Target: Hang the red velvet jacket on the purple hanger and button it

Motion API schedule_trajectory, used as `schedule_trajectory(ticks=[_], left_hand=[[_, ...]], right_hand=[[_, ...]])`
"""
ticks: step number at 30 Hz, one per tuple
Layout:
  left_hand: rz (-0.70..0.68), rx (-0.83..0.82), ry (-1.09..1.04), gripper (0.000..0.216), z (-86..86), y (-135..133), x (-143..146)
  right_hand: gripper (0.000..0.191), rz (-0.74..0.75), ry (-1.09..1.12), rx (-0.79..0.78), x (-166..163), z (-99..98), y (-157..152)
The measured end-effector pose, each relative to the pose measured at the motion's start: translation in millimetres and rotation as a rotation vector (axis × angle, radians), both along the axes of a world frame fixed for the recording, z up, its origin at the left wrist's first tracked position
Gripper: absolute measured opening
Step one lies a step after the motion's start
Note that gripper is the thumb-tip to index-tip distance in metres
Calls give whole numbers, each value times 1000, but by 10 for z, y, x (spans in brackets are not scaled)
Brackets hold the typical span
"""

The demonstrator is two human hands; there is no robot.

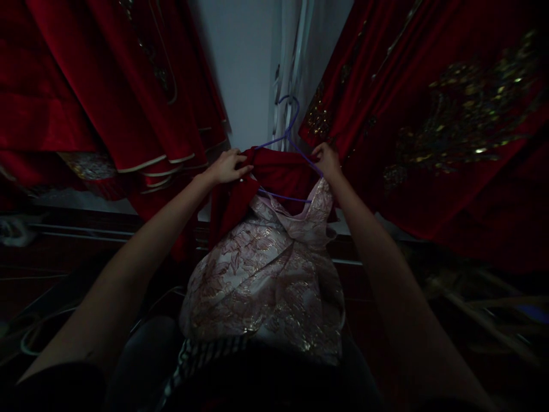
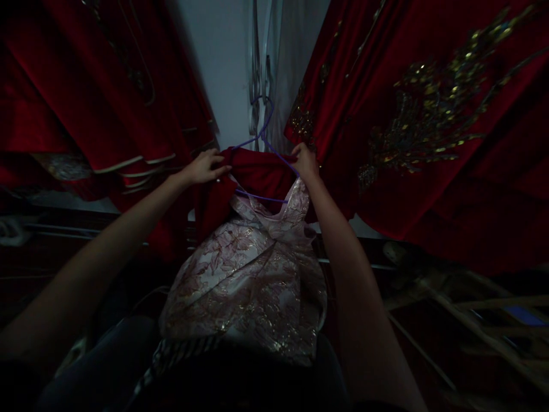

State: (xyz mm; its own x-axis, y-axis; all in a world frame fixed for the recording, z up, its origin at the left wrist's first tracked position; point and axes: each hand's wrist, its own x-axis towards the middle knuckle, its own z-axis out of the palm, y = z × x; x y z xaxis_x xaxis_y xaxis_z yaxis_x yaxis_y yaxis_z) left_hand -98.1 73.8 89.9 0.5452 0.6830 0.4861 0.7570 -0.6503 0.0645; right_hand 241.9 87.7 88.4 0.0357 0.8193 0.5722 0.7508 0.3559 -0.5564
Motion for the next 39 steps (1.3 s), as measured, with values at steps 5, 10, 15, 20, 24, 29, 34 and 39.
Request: schedule_trajectory(ticks=[5, 10, 15, 20, 24, 29, 34, 39], left_hand=[[23, 58, 60, 44, -68, -72, 14], [60, 51, 38, 41, -168, -111, 58], [135, 114, -2, 41, -302, -143, 103], [183, 145, -2, 40, -367, -178, 167], [209, 174, -7, 39, -425, -243, 253], [229, 201, -18, 39, -472, -307, 335], [238, 193, -37, 40, -511, -314, 397], [240, 186, -59, 42, -546, -336, 444]], right_hand=[[10, -285, -25, 161, 603, 54, -152], [19, -356, -228, 116, 950, -45, -451], [42, -261, -489, -184, 851, -185, -724], [55, -250, -522, -290, 763, -192, -887], [52, -133, -401, -46, 702, -146, -985], [31, -272, -336, 79, 710, -143, -1034], [31, -295, -176, 28, 749, -168, -964], [39, -243, -181, 65, 549, -222, -958]])
